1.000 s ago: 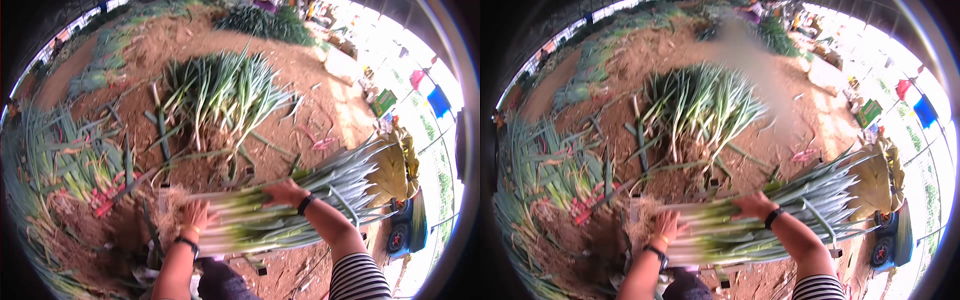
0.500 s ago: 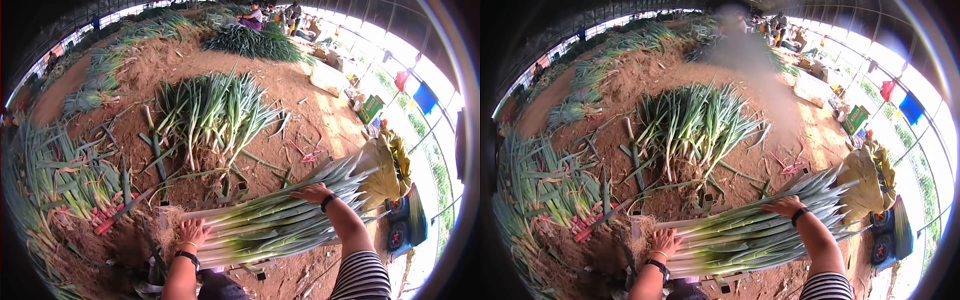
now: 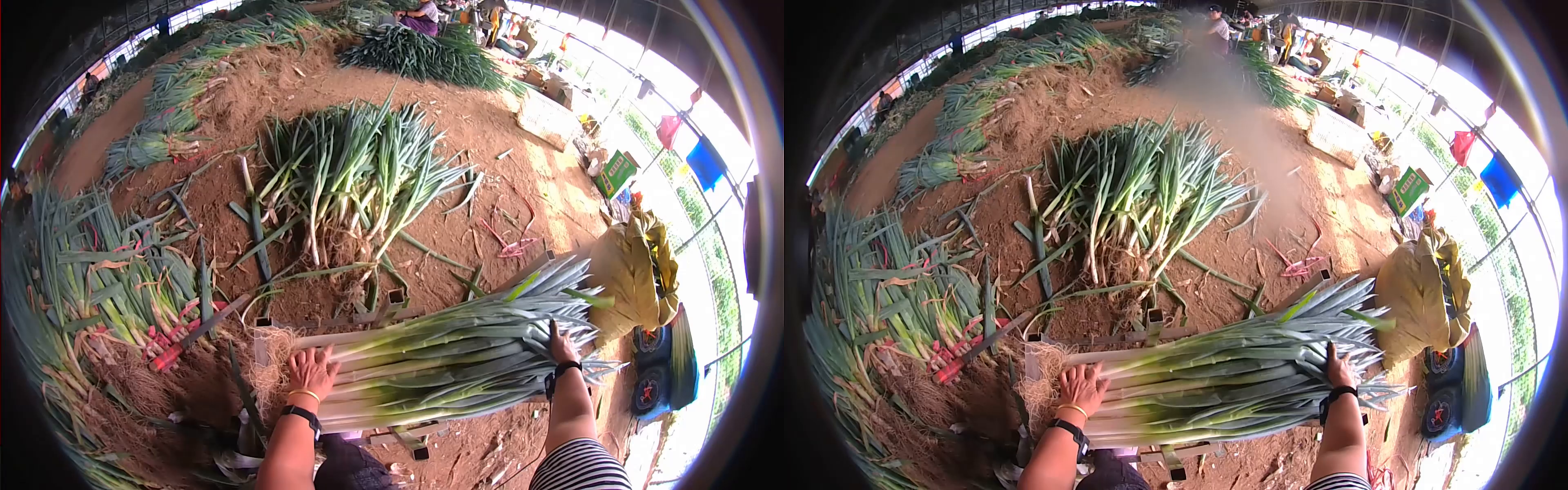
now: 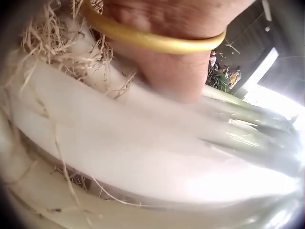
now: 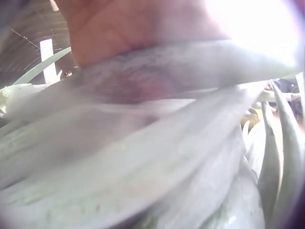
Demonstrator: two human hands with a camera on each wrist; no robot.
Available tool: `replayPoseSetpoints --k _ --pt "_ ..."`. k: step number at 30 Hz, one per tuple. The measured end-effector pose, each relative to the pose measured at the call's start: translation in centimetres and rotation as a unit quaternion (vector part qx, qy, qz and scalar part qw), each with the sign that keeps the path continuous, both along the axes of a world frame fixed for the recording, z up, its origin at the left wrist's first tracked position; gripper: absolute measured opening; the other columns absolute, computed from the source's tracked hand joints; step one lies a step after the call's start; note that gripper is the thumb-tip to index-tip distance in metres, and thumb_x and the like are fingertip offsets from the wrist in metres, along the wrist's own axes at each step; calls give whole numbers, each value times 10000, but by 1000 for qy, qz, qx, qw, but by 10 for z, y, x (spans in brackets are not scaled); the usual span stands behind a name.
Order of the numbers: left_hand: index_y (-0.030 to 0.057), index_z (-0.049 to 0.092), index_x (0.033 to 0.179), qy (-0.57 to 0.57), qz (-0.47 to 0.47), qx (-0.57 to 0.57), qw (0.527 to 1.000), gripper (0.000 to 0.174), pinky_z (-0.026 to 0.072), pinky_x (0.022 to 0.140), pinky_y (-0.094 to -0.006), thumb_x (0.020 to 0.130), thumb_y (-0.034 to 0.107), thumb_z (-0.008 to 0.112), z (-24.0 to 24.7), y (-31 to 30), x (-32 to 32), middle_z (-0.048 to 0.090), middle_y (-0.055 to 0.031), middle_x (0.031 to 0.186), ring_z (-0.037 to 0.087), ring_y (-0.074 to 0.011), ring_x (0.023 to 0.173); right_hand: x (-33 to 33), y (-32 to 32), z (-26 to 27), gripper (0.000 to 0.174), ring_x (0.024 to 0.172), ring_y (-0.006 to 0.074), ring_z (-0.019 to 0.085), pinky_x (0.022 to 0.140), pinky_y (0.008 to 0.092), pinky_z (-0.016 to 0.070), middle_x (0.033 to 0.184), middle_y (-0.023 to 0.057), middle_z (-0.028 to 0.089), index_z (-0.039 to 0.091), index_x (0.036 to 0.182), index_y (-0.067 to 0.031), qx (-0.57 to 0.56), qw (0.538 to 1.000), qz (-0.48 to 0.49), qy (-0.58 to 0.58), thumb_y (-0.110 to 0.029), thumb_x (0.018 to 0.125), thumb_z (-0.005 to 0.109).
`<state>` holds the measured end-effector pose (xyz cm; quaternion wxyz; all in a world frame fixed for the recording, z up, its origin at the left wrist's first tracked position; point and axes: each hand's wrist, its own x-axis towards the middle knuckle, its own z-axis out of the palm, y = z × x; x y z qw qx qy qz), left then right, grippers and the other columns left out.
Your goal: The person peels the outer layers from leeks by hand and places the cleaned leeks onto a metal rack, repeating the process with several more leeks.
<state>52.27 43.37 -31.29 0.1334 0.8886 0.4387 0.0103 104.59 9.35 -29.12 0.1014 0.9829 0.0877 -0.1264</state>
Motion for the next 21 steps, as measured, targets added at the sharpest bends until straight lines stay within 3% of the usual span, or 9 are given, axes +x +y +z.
replayPoseSetpoints --k 1,3,4,5,9,12,15,19,21 --pt "245 458 1303 -3 4 -14 1000 490 227 1008 -472 858 446 498 4 -1 0 473 -121 1199 398 -300 1141 -15 12 19 436 1179 506 412 958 555 358 1390 302 279 209 1404 -384 -37 999 1 21 -357 970 237" --pt "234 460 1303 2 28 -48 998 495 220 1022 -480 852 432 513 7 -3 0 462 -123 1213 376 -313 1157 -14 21 27 471 1193 464 420 978 550 330 1399 275 290 239 1404 -354 -3 999 -36 11 -467 947 249" --pt "232 458 1305 -18 20 -11 1000 500 216 1030 -485 848 423 523 -1 -4 -2 459 -126 1217 373 -318 1158 -38 47 66 608 1198 411 442 995 545 303 1400 248 311 283 1406 -257 36 996 -88 2 -593 900 266" --pt "231 456 1308 -41 12 27 999 505 213 1038 -489 844 415 533 -5 -5 -2 455 -129 1222 371 -323 1159 -63 73 110 826 1329 341 283 1080 477 178 1413 167 353 317 1393 -90 82 986 -142 11 -696 832 310" --pt "203 421 1339 -28 17 33 999 561 209 1054 -498 830 390 565 -6 -4 0 434 -140 1276 354 -339 1204 -50 92 112 633 1342 270 262 1076 458 186 1438 82 326 350 1379 -163 211 949 -63 -225 -512 865 471" --pt "185 372 1371 -6 27 25 999 619 194 1066 -503 824 393 573 -4 -3 5 412 -144 1315 323 -342 1251 -58 127 130 465 1283 254 352 1052 383 230 1369 78 421 471 1273 -135 369 869 117 -309 -261 841 589" --pt "185 328 1396 3 22 9 1000 670 176 1077 -505 816 404 583 11 -4 8 388 -147 1343 295 -338 1282 -116 184 165 360 1192 243 443 1036 402 269 1179 56 564 572 1126 -124 351 803 385 -291 -184 777 637" --pt "142 320 1393 6 1 17 1000 694 150 1079 -514 814 410 592 28 -13 2 363 -172 1360 265 -352 1295 -158 242 141 341 1218 245 429 1040 440 259 1171 41 579 602 1105 -132 305 789 512 -148 -294 805 610" --pt "131 333 1387 14 -10 41 999 692 163 1075 -507 810 404 600 51 -18 -4 349 -178 1371 258 -358 1299 -153 248 104 358 1202 239 456 1024 468 261 1190 45 576 602 1126 -179 237 795 535 -162 -398 858 508"
